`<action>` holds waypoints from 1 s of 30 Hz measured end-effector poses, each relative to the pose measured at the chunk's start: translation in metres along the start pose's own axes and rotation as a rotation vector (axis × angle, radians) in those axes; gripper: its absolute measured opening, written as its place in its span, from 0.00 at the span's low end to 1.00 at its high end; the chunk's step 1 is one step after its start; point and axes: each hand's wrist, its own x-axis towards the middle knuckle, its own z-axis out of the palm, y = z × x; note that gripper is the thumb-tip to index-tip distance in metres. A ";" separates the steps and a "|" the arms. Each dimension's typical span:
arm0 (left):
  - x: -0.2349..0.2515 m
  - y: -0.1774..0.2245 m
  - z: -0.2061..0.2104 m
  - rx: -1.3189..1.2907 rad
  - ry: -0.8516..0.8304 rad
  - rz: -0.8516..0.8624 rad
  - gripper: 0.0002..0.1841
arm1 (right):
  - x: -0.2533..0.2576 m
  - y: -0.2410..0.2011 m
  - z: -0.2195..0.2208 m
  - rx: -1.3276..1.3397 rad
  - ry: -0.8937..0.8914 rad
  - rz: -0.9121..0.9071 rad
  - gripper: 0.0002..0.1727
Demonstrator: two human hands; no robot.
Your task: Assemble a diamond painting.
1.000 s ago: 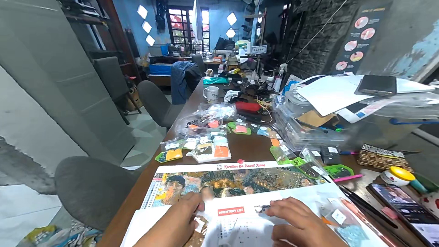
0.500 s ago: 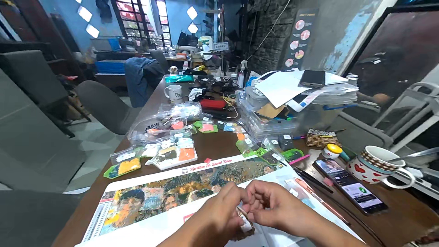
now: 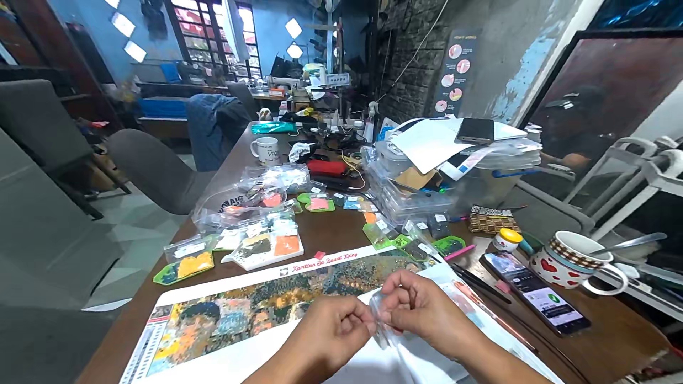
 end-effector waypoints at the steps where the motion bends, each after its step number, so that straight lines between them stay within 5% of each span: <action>1: 0.000 0.003 0.000 -0.061 -0.019 -0.076 0.10 | 0.000 0.001 0.005 0.008 0.045 -0.033 0.17; 11: 0.005 0.022 0.004 -0.623 0.109 -0.461 0.08 | 0.002 0.014 0.030 0.080 0.222 -0.192 0.18; 30: 0.001 0.007 0.004 -0.578 0.104 -0.322 0.12 | 0.003 0.008 0.028 0.160 0.125 -0.098 0.23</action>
